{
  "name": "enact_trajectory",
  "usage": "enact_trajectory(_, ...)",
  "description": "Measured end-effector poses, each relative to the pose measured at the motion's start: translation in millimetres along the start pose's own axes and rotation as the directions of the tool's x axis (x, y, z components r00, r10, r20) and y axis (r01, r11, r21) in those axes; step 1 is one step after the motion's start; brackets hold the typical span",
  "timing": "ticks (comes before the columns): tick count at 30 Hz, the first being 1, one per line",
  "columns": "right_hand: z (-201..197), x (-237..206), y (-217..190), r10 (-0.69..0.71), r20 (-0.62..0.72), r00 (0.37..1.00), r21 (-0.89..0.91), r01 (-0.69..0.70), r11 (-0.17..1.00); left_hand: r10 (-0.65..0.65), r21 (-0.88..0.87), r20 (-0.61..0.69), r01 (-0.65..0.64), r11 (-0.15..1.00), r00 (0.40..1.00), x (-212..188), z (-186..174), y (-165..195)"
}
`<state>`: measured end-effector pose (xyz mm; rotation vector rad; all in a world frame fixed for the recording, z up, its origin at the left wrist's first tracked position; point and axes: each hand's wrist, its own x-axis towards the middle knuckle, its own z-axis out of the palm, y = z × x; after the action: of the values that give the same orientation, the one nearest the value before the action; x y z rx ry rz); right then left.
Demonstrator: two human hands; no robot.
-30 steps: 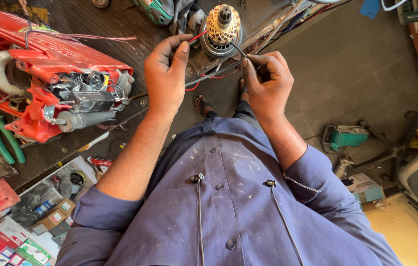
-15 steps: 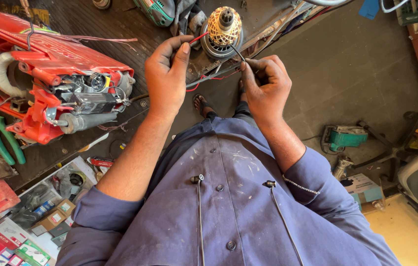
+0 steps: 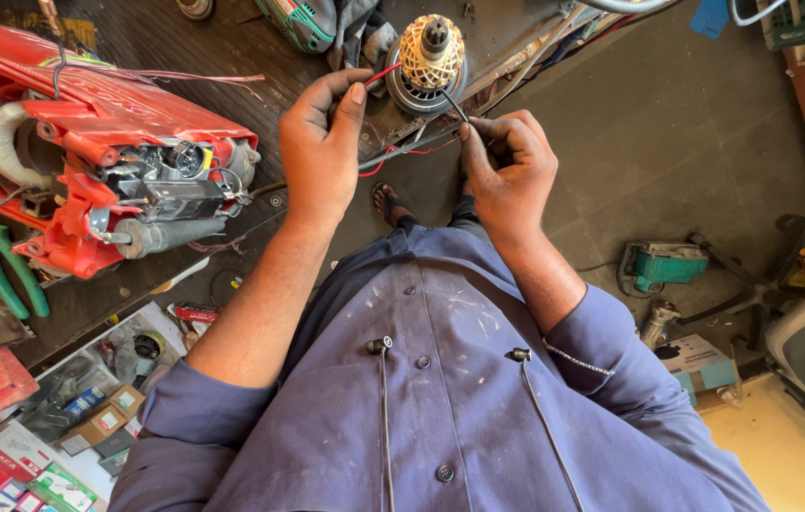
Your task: The person handles a red electrical cable, stretching and positioning it, then works on a disassembled power tool motor, fitting a small component into the motor housing and pressing parts together by hand while seated at the workbench.
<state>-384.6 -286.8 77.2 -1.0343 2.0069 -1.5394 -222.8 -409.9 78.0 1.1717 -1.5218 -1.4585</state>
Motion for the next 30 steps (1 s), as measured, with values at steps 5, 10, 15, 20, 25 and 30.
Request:
enact_trajectory(5, 1.2, -2.1, -1.0, 0.019, 0.002, 1.000, 0.015, -0.019, 1.000, 0.000, -0.007, 0.003, 0.000, 1.000, 1.000, -0.3, -0.2, -1.2)
enact_trajectory(10, 2.8, -3.5, -0.3, 0.008, -0.003, 1.000, -0.004, -0.008, 1.000, 0.003, 0.006, 0.000, -0.003, 1.000, 1.000, -0.6, -0.3, -2.4)
enact_trajectory(15, 2.6, -3.7, -0.5, -0.003, -0.003, 1.000, -0.015, 0.003, 1.000, 0.026, -0.006, 0.008, -0.025, 1.000, 1.000, -0.9, -0.5, -0.7)
enact_trajectory(20, 3.6, -3.7, -2.7, 0.002, -0.007, 1.000, -0.008, -0.002, 1.000, -0.028, -0.013, 0.005, 0.029, 1.000, 1.000, -0.3, -0.4, 2.1)
enact_trajectory(25, 4.8, -4.8, -3.2, 0.022, -0.007, 1.000, -0.010, -0.022, 1.000, -0.006, -0.029, 0.013, 0.007, 1.000, 1.000, -0.3, -1.5, 2.0)
enact_trajectory(30, 5.8, -4.7, -2.8, -0.032, -0.008, 0.999, -0.054, 0.031, 0.998, 0.001, -0.030, 0.016, -0.001, 1.000, 1.000, -0.3, -2.1, 1.2)
